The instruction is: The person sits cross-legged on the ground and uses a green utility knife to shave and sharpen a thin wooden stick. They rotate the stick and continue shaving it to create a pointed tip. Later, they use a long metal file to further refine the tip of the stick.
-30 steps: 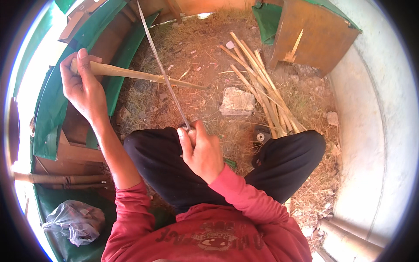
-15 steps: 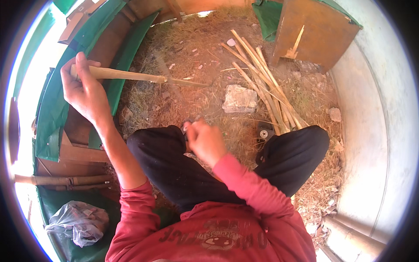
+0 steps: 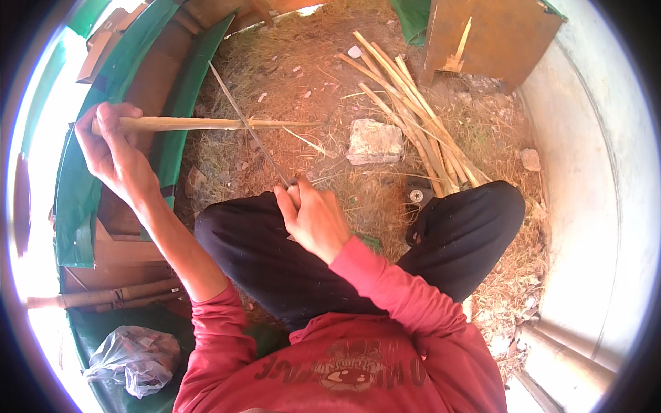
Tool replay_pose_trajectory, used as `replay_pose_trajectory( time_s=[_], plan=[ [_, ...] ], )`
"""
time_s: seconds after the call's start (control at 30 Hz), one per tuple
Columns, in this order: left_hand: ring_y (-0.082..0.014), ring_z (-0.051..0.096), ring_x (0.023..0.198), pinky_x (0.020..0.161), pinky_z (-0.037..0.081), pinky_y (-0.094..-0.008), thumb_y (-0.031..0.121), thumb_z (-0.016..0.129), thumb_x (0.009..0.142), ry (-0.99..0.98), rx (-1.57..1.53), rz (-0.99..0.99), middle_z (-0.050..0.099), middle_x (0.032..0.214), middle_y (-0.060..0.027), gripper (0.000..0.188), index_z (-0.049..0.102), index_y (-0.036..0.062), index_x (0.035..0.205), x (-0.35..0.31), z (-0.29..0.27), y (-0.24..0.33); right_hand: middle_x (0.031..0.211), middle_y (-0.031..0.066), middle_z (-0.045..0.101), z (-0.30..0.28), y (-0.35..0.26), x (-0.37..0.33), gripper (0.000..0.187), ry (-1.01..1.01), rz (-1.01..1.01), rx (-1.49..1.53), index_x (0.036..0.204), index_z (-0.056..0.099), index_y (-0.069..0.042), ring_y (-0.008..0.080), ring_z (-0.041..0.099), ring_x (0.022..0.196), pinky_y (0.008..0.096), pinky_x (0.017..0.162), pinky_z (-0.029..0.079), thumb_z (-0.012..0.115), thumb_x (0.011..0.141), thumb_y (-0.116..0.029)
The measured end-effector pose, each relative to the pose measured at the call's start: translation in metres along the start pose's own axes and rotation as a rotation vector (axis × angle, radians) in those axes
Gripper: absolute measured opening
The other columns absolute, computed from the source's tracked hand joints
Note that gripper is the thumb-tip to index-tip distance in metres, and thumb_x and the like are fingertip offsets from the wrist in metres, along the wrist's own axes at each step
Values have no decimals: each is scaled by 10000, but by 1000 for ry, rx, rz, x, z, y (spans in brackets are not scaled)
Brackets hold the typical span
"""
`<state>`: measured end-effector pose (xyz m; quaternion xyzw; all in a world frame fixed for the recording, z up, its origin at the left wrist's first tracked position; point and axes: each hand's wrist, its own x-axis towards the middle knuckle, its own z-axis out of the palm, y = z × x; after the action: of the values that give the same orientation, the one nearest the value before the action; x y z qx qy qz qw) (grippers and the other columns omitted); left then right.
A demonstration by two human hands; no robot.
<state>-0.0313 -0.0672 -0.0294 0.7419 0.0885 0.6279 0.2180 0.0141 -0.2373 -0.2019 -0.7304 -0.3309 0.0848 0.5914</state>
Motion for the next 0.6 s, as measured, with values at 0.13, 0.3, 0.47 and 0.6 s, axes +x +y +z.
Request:
replay_pose_trajectory(
  time_s=[0.13, 0.3, 0.47, 0.6],
  plan=[
    [-105, 557, 742, 730, 434, -253, 233, 587, 1015, 11, 40, -42, 661, 766, -59, 211, 562, 24, 1012, 6, -1, -1, 522, 135, 502, -14, -8, 15, 364, -8, -74, -50, 716, 516, -6, 357, 544, 467, 426, 488, 414, 645, 951, -253],
    [-108, 562, 731, 709, 439, -255, 233, 588, 1014, 12, 67, -74, 662, 764, -60, 212, 565, 23, 1008, 6, -5, -3, 557, 122, 593, -9, -31, 0, 278, 95, -152, 18, 774, 542, -9, 354, 593, 469, 439, 450, 467, 654, 933, -207],
    [-98, 562, 716, 718, 449, -242, 222, 600, 1006, 20, 121, -36, 658, 758, -47, 202, 578, 22, 982, 3, 3, 2, 593, 196, 590, 13, 45, 12, 375, 9, 35, -191, 759, 583, 23, 392, 624, 558, 456, 537, 488, 610, 962, -291],
    [-86, 549, 716, 694, 434, -236, 239, 612, 1000, 42, 71, -38, 657, 750, -41, 218, 583, 25, 968, 6, 0, -4, 617, 221, 595, -19, 31, 11, 405, -50, 171, -198, 764, 594, 28, 408, 633, 586, 469, 554, 478, 614, 960, -326]
  ],
)
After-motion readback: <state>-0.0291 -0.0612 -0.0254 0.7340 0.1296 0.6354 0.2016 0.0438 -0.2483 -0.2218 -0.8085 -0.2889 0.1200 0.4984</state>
